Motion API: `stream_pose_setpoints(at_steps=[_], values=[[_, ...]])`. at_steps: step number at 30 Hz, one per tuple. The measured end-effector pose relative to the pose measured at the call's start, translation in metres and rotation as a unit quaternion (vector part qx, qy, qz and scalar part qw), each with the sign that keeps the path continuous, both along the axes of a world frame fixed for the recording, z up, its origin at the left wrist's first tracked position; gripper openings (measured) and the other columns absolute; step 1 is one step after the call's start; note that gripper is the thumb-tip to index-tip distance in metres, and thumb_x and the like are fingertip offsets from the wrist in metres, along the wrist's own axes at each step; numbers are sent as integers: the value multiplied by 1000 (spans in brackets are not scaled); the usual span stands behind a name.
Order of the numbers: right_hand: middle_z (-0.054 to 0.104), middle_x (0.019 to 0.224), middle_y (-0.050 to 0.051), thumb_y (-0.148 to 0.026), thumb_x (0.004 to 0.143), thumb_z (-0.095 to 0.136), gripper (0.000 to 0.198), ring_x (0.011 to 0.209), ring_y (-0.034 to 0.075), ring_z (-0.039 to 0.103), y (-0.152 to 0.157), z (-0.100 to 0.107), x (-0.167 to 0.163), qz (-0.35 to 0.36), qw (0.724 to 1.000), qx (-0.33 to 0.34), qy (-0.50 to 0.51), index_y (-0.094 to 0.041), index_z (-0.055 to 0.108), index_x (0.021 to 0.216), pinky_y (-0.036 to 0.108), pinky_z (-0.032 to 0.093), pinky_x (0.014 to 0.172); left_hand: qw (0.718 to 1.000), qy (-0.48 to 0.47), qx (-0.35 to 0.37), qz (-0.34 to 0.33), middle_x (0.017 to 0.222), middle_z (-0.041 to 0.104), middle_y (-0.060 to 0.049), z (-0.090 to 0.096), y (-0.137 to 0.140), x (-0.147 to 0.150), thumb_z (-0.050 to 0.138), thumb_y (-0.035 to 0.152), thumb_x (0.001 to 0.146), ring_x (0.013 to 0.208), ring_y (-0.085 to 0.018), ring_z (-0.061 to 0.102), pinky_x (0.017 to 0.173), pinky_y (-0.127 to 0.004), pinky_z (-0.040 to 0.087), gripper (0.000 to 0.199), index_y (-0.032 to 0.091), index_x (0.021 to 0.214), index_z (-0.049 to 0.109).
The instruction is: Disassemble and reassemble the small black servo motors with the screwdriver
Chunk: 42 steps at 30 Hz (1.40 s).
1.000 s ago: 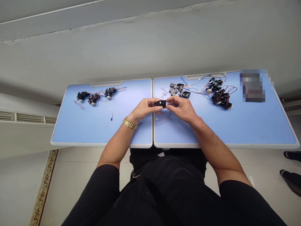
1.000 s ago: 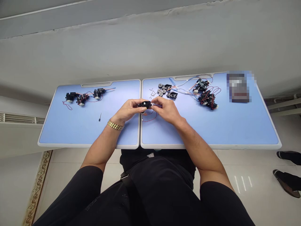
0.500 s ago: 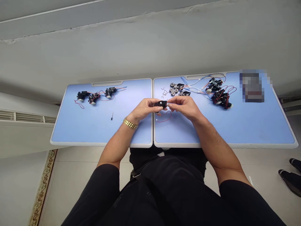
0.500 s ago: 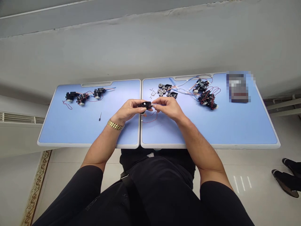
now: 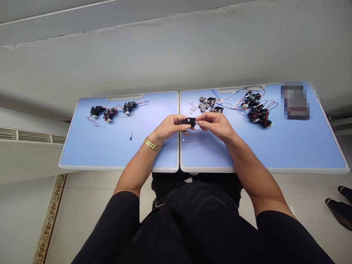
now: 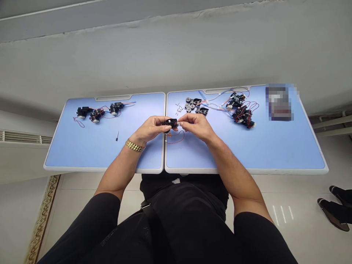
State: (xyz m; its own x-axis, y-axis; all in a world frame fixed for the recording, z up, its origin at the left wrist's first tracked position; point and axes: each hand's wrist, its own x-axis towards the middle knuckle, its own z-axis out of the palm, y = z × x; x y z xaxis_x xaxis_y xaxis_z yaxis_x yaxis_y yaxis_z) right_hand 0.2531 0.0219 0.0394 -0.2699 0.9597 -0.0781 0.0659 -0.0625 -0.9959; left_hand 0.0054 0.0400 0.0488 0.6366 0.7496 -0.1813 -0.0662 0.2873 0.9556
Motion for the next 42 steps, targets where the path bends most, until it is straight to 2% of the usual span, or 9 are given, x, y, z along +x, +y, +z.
stream_pose_setpoints(at_steps=[5, 14, 21, 26, 31, 36, 42], values=[[69, 67, -2, -39, 83, 82, 23, 63, 14, 60, 0, -2, -1, -5, 1000, -2, -5, -21, 86, 98, 32, 49, 65, 1000, -3, -4, 8, 108, 86, -15, -2, 0, -1, 99, 47, 82, 98, -21, 80, 76, -28, 63, 49, 13, 114, 84], [72, 70, 1, -46, 85, 86, 31, 65, 16, 61, 3, -1, 11, 51, 998, 19, -32, -22, 91, 104, 33, 50, 66, 1000, -2, -20, -6, 107, 86, -14, -4, 2, -1, 100, 47, 82, 97, -20, 80, 75, -28, 64, 49, 13, 113, 84], [85, 96, 5, -43, 86, 83, 26, 84, 20, 70, 3, -7, 9, 55, 991, 86, -90, -25, 91, 103, 34, 53, 79, 999, 14, -31, -1, 101, 85, -12, -5, 1, 2, 100, 45, 82, 88, -17, 77, 76, -29, 63, 46, 12, 109, 84], [73, 80, 0, -49, 88, 83, 34, 74, 16, 58, 2, -9, 7, 58, 981, 113, -147, -23, 89, 109, 32, 44, 72, 1000, 12, -24, 9, 101, 84, -12, -10, 2, 4, 101, 45, 79, 87, -16, 76, 75, -28, 64, 47, 12, 105, 84], [63, 72, -2, -52, 89, 82, 40, 68, 15, 52, 2, -13, 6, 65, 980, 109, -156, -22, 86, 116, 31, 41, 68, 999, 16, -19, 26, 98, 83, -9, -12, 2, 4, 102, 45, 77, 81, -14, 73, 73, -28, 64, 46, 12, 103, 84], [64, 69, -3, -42, 89, 77, 42, 65, 15, 53, 4, -13, 12, 65, 979, 113, -155, -22, 86, 125, 30, 41, 67, 1000, 22, -16, 15, 101, 84, -11, -7, 2, 1, 100, 46, 81, 88, -16, 76, 76, -29, 63, 46, 12, 108, 84], [62, 68, -3, -35, 95, 68, 34, 62, 14, 51, 3, -6, 15, 82, 955, 178, -223, -25, 88, 121, 30, 38, 66, 999, 31, -18, 12, 101, 84, -12, -5, 2, 0, 99, 45, 81, 89, -17, 77, 77, -30, 64, 46, 12, 109, 83]])
